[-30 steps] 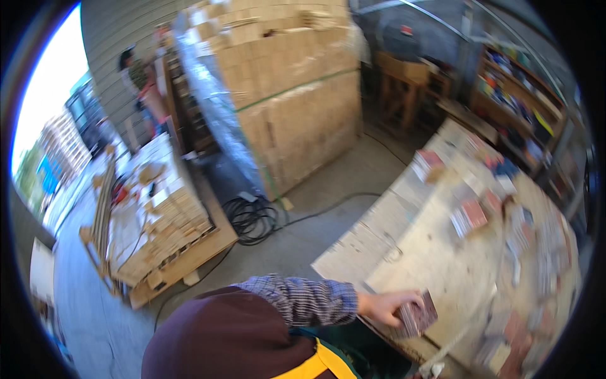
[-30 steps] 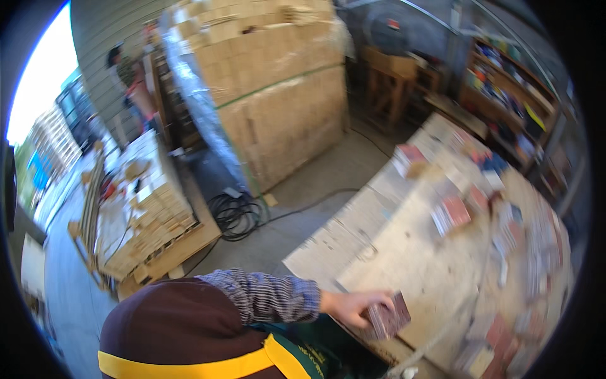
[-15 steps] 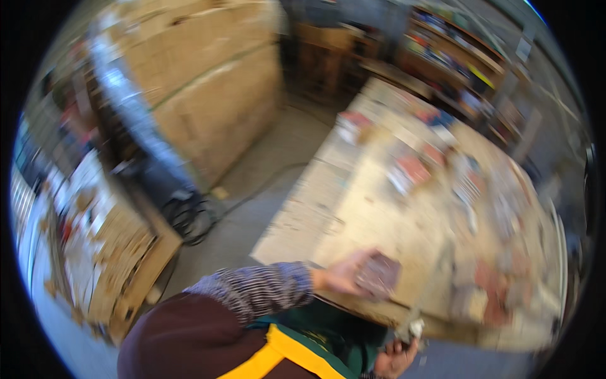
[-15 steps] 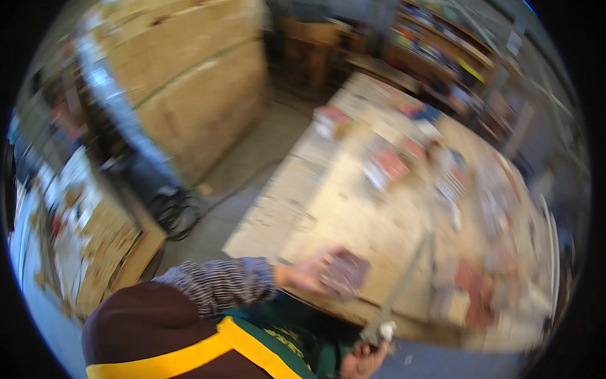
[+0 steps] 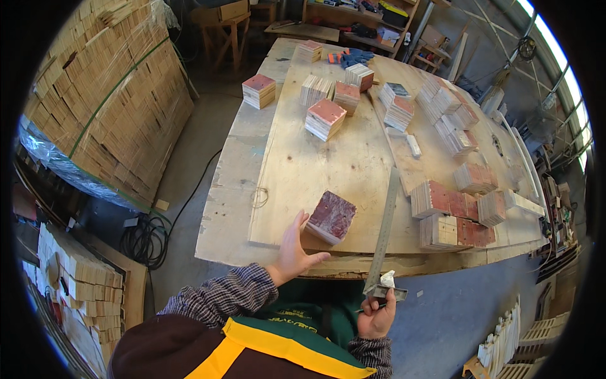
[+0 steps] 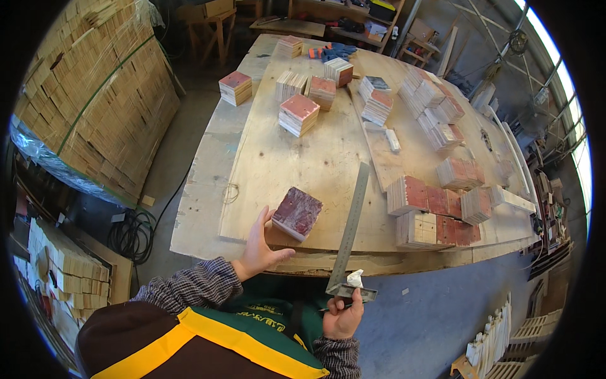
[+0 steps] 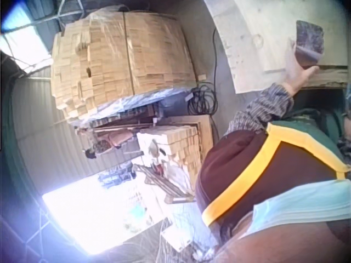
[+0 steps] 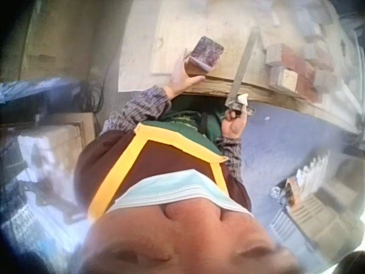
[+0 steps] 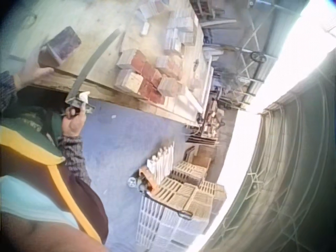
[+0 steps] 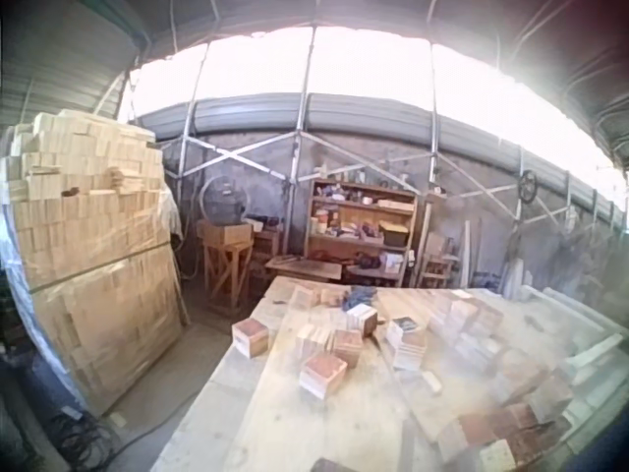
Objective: The person repeatedly picks up small rectangular wooden blocks, places a metal L-square ruler on each block, and marks the wood with a white marker. The person then sets the marked blocks aside on the table. This cycle repeats for multiple blocks throughout the clip.
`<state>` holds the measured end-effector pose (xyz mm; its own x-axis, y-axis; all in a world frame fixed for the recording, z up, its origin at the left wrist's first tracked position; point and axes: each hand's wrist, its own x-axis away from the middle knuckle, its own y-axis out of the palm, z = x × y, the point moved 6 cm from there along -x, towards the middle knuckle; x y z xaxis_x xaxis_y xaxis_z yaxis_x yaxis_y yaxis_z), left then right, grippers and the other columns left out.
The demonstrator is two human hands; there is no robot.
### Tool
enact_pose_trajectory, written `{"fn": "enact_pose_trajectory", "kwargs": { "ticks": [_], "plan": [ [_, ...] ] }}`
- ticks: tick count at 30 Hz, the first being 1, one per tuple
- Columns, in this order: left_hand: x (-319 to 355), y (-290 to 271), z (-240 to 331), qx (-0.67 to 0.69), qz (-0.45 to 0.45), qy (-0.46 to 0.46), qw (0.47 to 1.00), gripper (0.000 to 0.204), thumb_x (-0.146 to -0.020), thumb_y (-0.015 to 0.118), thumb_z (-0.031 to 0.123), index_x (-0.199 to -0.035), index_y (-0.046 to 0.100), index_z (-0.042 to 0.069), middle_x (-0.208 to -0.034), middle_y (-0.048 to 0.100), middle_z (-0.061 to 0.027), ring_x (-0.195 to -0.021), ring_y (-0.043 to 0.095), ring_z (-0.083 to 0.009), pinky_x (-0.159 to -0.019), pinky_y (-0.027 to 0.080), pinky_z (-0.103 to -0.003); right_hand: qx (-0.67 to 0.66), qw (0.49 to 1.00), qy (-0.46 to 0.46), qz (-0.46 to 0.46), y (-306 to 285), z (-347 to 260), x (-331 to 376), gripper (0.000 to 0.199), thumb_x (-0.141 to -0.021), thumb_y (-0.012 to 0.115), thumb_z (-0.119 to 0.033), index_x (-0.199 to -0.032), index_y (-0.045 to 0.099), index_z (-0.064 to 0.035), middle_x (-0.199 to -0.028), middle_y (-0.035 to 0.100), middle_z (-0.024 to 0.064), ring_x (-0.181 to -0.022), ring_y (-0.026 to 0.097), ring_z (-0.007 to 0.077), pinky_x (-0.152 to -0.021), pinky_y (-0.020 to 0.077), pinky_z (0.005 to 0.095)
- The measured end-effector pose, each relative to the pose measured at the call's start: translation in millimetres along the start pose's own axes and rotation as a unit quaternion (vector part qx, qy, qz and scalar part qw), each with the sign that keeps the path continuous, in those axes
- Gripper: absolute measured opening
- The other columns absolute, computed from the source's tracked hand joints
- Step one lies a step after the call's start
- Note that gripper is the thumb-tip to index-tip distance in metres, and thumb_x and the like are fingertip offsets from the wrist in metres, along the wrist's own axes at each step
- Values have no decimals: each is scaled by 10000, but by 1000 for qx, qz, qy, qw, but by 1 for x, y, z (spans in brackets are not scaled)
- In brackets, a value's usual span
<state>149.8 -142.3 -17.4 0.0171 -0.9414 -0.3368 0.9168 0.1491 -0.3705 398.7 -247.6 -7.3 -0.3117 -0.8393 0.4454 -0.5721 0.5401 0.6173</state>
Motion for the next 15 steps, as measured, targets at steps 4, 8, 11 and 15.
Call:
{"fn": "enact_pose_trajectory", "kwargs": {
  "ticks": [4,8,11,15],
  "plan": [
    [-4,7,-5,0,6,-17,1000,1052,-668,895,291,-1461,290,-43,-1374,451,-264,-1276,455,-406,-1090,367,-435,0,1000,-8,-24,-1,-1,-3,199,-1019,508,-252,-1076,591,-81,-774,563,-34,-537,398,64,-463,297,224],
    [-10,10,-17,58,-16,-52,997,944,-711,870,251,-1442,341,-26,-1342,497,-240,-1247,494,-384,-1069,395,-416,29,999,-32,-7,-6,-5,0,223,-1025,512,-275,-1107,587,-81,-786,554,-41,-533,377,48,-441,273,214],
    [-13,7,-23,87,-34,-64,994,918,-719,865,244,-1438,359,-20,-1355,505,-235,-1252,506,-369,-1059,407,-408,54,997,-56,-1,-5,-10,1,231,-1031,516,-275,-1111,589,-71,-821,590,-22,-533,390,47,-436,282,212],
    [-19,6,-21,103,-53,-50,992,895,-742,849,233,-1444,355,-17,-1377,500,-239,-1268,504,-369,-1057,411,-404,88,991,-102,-4,4,-20,-3,220,-1043,504,-236,-1104,586,-41,-813,601,8,-530,414,57,-437,307,217]
  ]
}}
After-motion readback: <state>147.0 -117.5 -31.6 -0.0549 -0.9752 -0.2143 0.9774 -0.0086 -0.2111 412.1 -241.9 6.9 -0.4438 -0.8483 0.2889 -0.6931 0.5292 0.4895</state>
